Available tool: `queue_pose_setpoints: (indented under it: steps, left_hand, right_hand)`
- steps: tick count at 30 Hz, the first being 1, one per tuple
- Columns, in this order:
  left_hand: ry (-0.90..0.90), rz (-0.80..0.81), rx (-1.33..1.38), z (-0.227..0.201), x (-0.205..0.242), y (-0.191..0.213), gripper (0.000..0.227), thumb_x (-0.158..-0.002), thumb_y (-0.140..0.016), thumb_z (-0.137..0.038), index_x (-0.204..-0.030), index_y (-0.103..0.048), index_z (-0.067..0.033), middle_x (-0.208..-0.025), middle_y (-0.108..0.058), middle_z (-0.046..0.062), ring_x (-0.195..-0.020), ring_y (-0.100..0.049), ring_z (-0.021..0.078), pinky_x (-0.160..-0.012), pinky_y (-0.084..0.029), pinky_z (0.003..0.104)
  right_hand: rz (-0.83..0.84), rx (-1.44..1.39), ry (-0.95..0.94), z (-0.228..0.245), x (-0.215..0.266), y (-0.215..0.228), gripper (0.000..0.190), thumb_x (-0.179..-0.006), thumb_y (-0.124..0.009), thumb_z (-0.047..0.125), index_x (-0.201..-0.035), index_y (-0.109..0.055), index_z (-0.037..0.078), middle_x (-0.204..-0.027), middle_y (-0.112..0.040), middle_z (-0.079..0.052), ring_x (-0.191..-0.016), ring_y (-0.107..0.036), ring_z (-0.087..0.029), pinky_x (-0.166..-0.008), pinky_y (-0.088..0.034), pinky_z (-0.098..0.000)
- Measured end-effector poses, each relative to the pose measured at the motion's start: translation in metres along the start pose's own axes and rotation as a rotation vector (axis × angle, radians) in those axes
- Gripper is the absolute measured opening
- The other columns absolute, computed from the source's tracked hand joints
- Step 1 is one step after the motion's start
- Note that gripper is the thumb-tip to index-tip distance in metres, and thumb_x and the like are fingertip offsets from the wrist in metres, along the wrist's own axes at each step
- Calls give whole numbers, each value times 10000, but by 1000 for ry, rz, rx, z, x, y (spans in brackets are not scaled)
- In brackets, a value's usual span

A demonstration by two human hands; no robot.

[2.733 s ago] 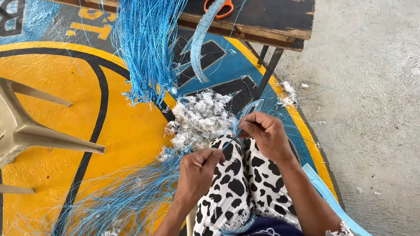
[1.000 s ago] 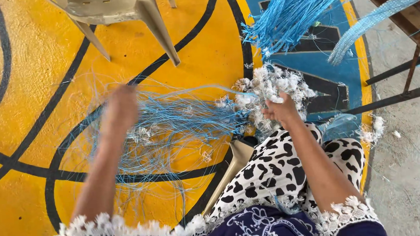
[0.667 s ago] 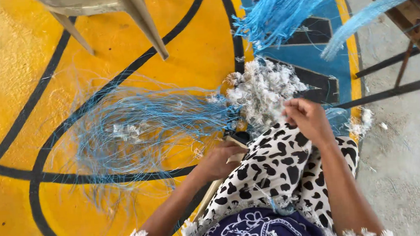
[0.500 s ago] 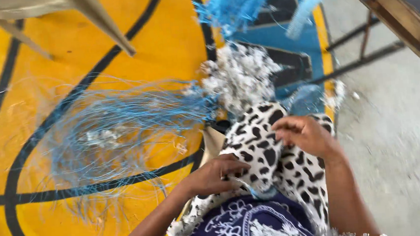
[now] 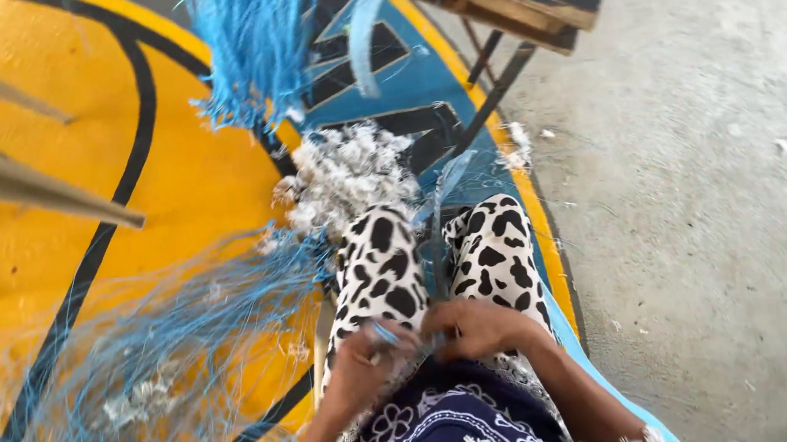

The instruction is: The recorder is weaving or assembling blue plastic fibers around white stuffing material.

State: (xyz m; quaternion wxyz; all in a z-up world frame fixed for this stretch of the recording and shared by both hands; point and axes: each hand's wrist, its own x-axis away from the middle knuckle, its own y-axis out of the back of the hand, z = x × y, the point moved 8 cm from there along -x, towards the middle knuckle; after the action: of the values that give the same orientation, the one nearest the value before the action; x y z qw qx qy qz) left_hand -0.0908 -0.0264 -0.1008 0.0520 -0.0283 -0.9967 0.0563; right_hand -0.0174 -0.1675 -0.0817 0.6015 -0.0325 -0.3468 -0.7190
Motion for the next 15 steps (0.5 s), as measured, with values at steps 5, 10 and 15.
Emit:
queue_pose_setpoints:
  steps: [5, 10, 15]
  left_hand:
    - [-49, -355, 26, -67, -52, 78, 159, -979, -645, -75, -1080, -765, -99, -836, -741, 18, -756, -613, 92, -657, -468, 271]
    - [-389, -340, 620, -159, -83, 121, 131, -1065, -594, -140, -1126, -681, -63, -1019, -725, 59, -921, -719, 178, -906, -611, 387]
    - [-546, -299, 789, -184, -85, 157, 140, -1123, -601, -163, -1188, -656, -51, -1065, -725, 81, -1014, -732, 223, -957, -618, 442]
  right_hand:
    - [-268, -51, -222, -58, -29, 61, 281, -915, -694, 202, -1180, -671, 111, -986, -754, -91, -807, -730, -179, -691, -617, -306]
    - [-983, 510, -391, -113, 16, 193, 143, -932, -659, 256, -1010, -758, 189, -899, -746, -66, -702, -670, -230, -561, -526, -431]
    - [-1285, 666, -501, -118, 137, 259, 108, -1086, -654, 201, -1028, -683, 113, -967, -710, -73, -703, -650, -199, -556, -519, -357]
